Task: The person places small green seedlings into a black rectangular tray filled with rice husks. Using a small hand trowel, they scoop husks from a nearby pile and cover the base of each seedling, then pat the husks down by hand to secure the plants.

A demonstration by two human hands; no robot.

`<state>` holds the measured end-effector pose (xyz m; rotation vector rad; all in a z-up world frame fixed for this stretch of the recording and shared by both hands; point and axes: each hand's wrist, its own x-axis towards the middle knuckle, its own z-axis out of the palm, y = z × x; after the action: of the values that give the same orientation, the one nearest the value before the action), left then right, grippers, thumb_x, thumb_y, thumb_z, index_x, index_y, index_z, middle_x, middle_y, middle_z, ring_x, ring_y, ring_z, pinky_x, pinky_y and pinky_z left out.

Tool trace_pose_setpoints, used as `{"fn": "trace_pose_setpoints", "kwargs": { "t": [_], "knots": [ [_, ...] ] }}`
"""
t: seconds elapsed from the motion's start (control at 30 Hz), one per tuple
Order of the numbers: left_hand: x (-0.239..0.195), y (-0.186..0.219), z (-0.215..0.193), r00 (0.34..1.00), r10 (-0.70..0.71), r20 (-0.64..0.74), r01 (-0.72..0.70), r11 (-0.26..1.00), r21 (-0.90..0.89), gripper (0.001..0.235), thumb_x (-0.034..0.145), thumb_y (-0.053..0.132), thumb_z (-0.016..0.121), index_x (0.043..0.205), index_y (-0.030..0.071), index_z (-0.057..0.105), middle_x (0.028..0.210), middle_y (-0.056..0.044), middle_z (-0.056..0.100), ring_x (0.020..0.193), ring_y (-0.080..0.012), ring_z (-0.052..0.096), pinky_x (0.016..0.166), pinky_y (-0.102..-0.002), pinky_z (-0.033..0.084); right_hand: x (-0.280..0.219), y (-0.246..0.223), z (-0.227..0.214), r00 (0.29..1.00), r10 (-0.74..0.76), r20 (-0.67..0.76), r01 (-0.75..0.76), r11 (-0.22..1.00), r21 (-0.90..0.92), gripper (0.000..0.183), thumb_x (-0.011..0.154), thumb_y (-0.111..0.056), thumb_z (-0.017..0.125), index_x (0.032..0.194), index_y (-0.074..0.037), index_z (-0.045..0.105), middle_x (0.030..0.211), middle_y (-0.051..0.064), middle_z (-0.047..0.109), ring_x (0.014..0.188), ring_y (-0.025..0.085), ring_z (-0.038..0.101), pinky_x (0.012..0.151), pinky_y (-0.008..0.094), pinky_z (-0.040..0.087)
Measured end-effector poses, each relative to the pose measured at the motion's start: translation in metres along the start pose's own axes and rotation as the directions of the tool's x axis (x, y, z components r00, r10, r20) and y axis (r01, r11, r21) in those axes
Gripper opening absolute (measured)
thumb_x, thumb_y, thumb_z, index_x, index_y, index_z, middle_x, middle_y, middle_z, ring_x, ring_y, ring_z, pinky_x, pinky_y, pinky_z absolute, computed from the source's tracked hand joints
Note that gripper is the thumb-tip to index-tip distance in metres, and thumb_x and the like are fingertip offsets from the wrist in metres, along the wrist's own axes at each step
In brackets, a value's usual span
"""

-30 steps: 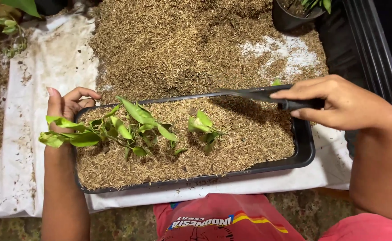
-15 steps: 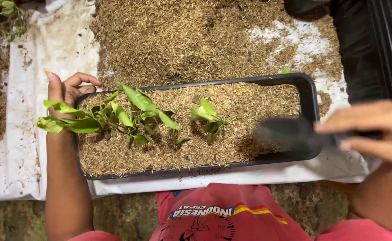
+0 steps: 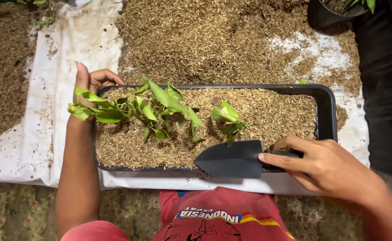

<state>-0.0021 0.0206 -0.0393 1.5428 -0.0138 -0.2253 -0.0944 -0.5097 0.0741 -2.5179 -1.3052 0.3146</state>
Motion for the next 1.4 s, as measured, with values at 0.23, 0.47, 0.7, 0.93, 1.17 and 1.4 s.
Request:
{"fn": "trace_pose_setpoints", "kwargs": {
  "t": [0.23, 0.47, 0.7, 0.93, 1.17, 1.4],
  "knots": [
    [0.0, -0.005, -0.007, 1.0, 0.013, 0.009, -0.014, 0.999, 0.052, 0.091, 0.093, 0.079, 0.016, 0.099, 0.007, 0.071, 0.099, -0.008, 0.072, 0.093, -0.0194, 0.069, 0.097, -0.036, 0.05, -0.024, 0.035, -0.038, 0.996, 0.001, -0.09, 0.037, 0.907, 0.419, 0.04, 0.085, -0.02, 0.065, 0.123, -0.024, 0.076, 0.107, 0.004, 0.077, 0.085, 0.014, 0.081, 0.072, 0.027, 0.061],
    [-0.002, 0.0, -0.003, 0.998, 0.057, 0.024, -0.059, 0.993, 0.098, 0.093, 0.094, 0.079, 0.011, 0.099, 0.007, 0.07, 0.1, -0.01, 0.072, 0.096, -0.0222, 0.069, 0.102, -0.04, 0.05, -0.069, 0.202, -0.022, 0.809, 0.496, -0.316, -0.44, 0.867, 0.234, 0.06, 0.089, -0.012, 0.066, 0.149, -0.004, 0.062, 0.135, 0.021, 0.062, 0.117, 0.034, 0.054, 0.109, 0.041, 0.035],
    [-0.004, 0.003, 0.003, 0.996, -0.066, -0.055, 0.067, 0.997, 0.022, 0.096, 0.09, 0.084, 0.018, 0.098, 0.004, 0.071, 0.091, -0.013, 0.072, 0.08, -0.0236, 0.069, 0.08, -0.04, 0.055, 0.063, 0.188, -0.053, 0.572, 0.816, 0.087, -0.731, 0.554, -0.399, 0.062, 0.087, -0.02, 0.07, 0.143, -0.046, 0.061, 0.101, 0.016, 0.08, 0.076, 0.032, 0.066, 0.065, 0.045, 0.054],
    [-0.001, -0.003, -0.003, 0.998, -0.025, -0.063, 0.029, 0.997, 0.067, 0.096, 0.09, 0.083, 0.015, 0.098, 0.006, 0.071, 0.098, -0.01, 0.073, 0.09, -0.0206, 0.069, 0.094, -0.038, 0.051, 0.137, 0.188, -0.027, 0.687, 0.702, 0.186, -0.597, 0.692, -0.407, 0.071, 0.083, -0.014, 0.077, 0.15, -0.029, 0.055, 0.111, 0.019, 0.077, 0.097, 0.037, 0.073, 0.068, 0.049, 0.059],
    [-0.003, 0.001, 0.0, 0.998, -0.002, -0.066, 0.007, 0.997, 0.074, 0.094, 0.09, 0.082, 0.015, 0.097, 0.006, 0.071, 0.099, -0.009, 0.071, 0.095, -0.02, 0.068, 0.098, -0.035, 0.049, 0.115, 0.217, -0.05, 0.663, 0.738, 0.13, -0.732, 0.675, -0.099, 0.045, 0.087, 0.009, 0.072, 0.128, -0.008, 0.07, 0.114, 0.019, 0.075, 0.103, 0.034, 0.066, 0.09, 0.051, 0.054],
    [-0.004, 0.003, 0.001, 0.998, -0.032, -0.061, 0.033, 0.999, 0.008, 0.094, 0.089, 0.082, 0.018, 0.097, 0.005, 0.071, 0.094, -0.01, 0.072, 0.087, -0.0202, 0.068, 0.089, -0.035, 0.051, 0.109, 0.196, -0.08, 0.879, 0.476, 0.035, -0.467, 0.872, -0.147, 0.045, 0.078, -0.019, 0.086, 0.122, -0.022, 0.073, 0.107, 0.002, 0.078, 0.1, 0.025, 0.071, 0.085, 0.042, 0.048]
  ]
}}
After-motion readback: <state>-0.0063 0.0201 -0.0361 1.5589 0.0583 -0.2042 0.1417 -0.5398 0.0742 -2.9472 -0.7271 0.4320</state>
